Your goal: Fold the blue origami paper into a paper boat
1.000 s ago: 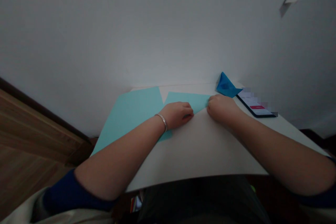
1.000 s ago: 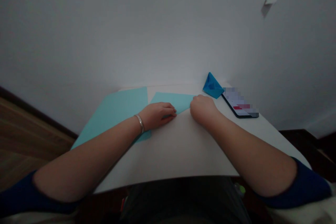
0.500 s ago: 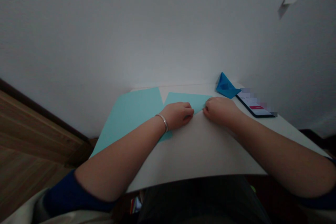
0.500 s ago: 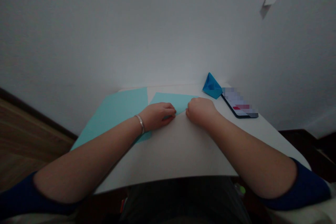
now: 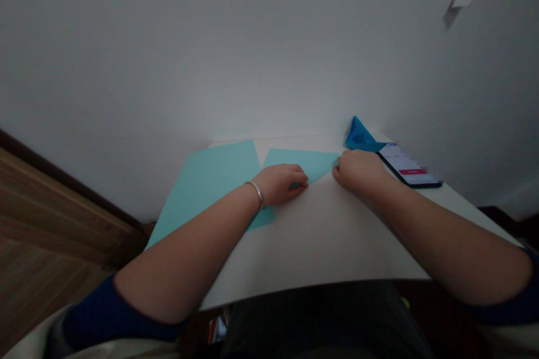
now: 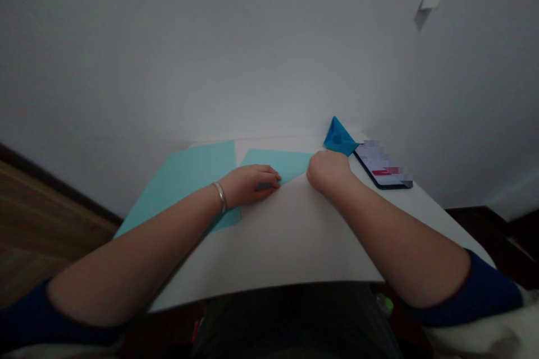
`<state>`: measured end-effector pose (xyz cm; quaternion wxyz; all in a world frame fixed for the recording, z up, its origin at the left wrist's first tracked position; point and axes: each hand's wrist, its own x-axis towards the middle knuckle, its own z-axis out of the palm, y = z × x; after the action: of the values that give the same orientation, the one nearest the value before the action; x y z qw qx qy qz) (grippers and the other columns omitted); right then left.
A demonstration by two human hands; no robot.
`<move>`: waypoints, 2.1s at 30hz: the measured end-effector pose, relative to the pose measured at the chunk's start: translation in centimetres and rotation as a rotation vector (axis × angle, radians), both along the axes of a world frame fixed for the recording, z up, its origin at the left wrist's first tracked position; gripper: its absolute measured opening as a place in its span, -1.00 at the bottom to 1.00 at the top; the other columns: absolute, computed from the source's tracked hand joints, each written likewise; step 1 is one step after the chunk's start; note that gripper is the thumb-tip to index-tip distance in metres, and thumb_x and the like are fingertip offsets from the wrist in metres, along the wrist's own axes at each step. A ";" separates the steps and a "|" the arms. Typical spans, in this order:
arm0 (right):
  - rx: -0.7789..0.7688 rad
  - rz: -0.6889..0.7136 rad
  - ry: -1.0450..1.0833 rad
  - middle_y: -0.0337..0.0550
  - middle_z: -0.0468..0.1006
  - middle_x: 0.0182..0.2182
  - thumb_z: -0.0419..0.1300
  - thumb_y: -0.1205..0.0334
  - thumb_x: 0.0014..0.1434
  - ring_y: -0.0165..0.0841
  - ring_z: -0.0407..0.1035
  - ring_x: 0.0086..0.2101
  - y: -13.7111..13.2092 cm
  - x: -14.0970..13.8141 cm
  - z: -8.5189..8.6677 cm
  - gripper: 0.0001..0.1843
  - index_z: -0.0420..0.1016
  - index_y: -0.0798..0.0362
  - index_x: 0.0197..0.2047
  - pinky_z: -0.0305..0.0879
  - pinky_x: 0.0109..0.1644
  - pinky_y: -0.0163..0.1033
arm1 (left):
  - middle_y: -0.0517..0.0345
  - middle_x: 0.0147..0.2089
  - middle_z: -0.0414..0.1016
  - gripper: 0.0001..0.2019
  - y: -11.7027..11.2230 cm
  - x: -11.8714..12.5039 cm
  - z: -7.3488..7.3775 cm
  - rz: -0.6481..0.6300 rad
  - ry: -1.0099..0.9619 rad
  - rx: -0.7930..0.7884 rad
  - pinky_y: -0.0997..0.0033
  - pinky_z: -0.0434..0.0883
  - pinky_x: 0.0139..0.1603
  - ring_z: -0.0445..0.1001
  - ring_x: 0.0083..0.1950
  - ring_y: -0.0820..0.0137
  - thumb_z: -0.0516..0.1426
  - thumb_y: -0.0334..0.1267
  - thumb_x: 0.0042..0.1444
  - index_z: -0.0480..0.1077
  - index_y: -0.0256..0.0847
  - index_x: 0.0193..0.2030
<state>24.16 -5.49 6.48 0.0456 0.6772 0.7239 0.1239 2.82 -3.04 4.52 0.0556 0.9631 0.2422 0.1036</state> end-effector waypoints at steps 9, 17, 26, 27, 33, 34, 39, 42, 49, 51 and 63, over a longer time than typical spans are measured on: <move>-0.051 0.369 -0.088 0.16 0.58 -0.30 -0.04 0.37 0.19 -0.14 0.46 -0.26 -1.1 -1.5 -0.4 -0.65 0.59 0.17 -0.31 0.27 -0.34 -0.19 | 0.08 -0.03 0.50 -0.84 -0.3 0.0 0.3 0.020 -0.004 -0.017 0.38 0.39 0.04 0.47 -0.01 0.37 0.10 -0.35 0.15 0.48 -0.19 -0.17; -0.041 0.599 0.029 -0.02 0.60 -0.28 -0.04 0.28 0.22 -0.21 0.46 -0.25 -2.7 -3.0 -0.2 -0.66 0.57 0.12 -0.27 0.25 -0.29 -0.21 | 0.07 -0.03 0.49 -0.81 -0.2 0.1 0.1 0.038 0.033 0.013 0.38 0.39 0.04 0.48 0.00 0.33 0.11 -0.33 0.15 0.49 -0.20 -0.12; -0.043 0.269 -0.005 0.07 0.60 -0.19 -0.04 0.24 0.19 -0.13 0.48 -0.21 -0.7 -0.8 -0.1 -0.65 0.57 0.13 -0.24 0.28 -0.32 -0.18 | 0.06 -0.03 0.48 -0.85 -0.2 0.1 0.1 0.015 0.033 0.000 0.38 0.38 0.02 0.47 -0.01 0.33 0.11 -0.36 0.13 0.48 -0.21 -0.19; -0.042 0.211 -0.011 0.11 0.60 -0.19 -0.04 0.24 0.19 -0.12 0.48 -0.21 -0.3 -0.4 -0.1 -0.64 0.57 0.15 -0.22 0.29 -0.32 -0.18 | 0.06 -0.04 0.48 -0.85 -0.2 0.0 0.1 0.014 0.027 -0.006 0.39 0.39 0.01 0.47 -0.01 0.34 0.11 -0.36 0.13 0.48 -0.21 -0.20; -0.039 0.019 -0.026 0.27 0.59 -0.26 -0.04 0.23 0.21 -0.03 0.49 -0.22 0.9 1.2 0.2 -0.59 0.60 0.26 -0.22 0.33 -0.30 -0.10 | 0.07 -0.06 0.48 -0.87 -0.5 0.0 0.2 0.025 0.022 0.000 0.40 0.39 -0.02 0.47 -0.03 0.35 0.10 -0.35 0.14 0.46 -0.22 -0.21; -0.036 0.022 -0.032 0.28 0.59 -0.26 -0.04 0.23 0.22 -0.02 0.49 -0.23 0.9 1.3 0.2 -0.59 0.60 0.26 -0.22 0.33 -0.30 -0.10 | 0.07 -0.07 0.49 -0.87 -0.5 0.1 0.3 0.036 0.030 0.014 0.39 0.39 -0.03 0.48 -0.04 0.34 0.10 -0.34 0.15 0.45 -0.22 -0.19; -0.014 0.055 -0.059 0.27 0.60 -0.28 -0.02 0.20 0.24 -0.02 0.50 -0.24 0.5 0.7 0.3 -0.61 0.61 0.20 -0.26 0.31 -0.33 -0.11 | 0.05 -0.07 0.48 -0.77 -0.8 0.3 0.3 0.108 0.059 0.083 0.33 0.41 -0.07 0.47 -0.07 0.29 0.09 -0.28 0.16 0.40 -0.23 -0.05; 0.008 0.097 -0.068 0.24 0.60 -0.28 0.04 0.14 0.22 -0.02 0.50 -0.24 0.0 0.0 0.6 -0.63 0.61 0.19 -0.27 0.30 -0.36 -0.13 | 0.03 -0.03 0.47 -0.74 -0.8 0.4 0.1 0.109 0.046 0.092 0.32 0.41 -0.03 0.47 -0.03 0.29 0.07 -0.30 0.16 0.38 -0.24 -0.01; 0.070 0.483 -0.033 0.00 0.62 -0.30 0.03 0.28 0.21 -0.17 0.48 -0.28 -0.4 -1.5 -0.3 -0.75 0.54 0.09 -0.30 0.17 -0.37 -0.21 | 0.02 0.01 0.48 -0.60 -0.9 0.7 0.1 0.129 0.084 0.130 0.33 0.42 -0.07 0.50 -0.07 0.30 0.04 -0.44 0.13 0.27 -0.23 0.13; 0.114 0.539 0.024 -0.06 0.61 -0.32 0.04 0.31 0.18 -0.22 0.47 -0.32 -0.3 -1.7 -0.8 -0.78 0.52 0.08 -0.32 0.12 -0.39 -0.21 | 0.02 -0.04 0.50 -0.64 -1.0 0.8 0.2 0.157 0.108 0.151 0.34 0.42 -0.10 0.51 -0.10 0.31 0.02 -0.47 0.14 0.29 -0.25 0.10; 0.288 0.580 0.346 -0.19 0.55 -0.40 0.08 0.26 0.05 -0.36 0.37 -0.37 -0.5 -2.6 -1.9 -0.89 0.41 0.03 -0.44 0.03 -0.37 -0.26 | 0.09 -0.40 0.50 -0.80 -0.9 0.6 0.0 0.199 -0.019 0.487 0.35 0.28 -0.36 0.45 -0.36 0.33 0.03 -0.23 0.23 0.40 -0.25 -0.34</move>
<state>21.54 -6.00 4.62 -0.2104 0.4542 0.8579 0.1157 3.41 -3.94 4.51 -0.1860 0.9186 0.3029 0.1728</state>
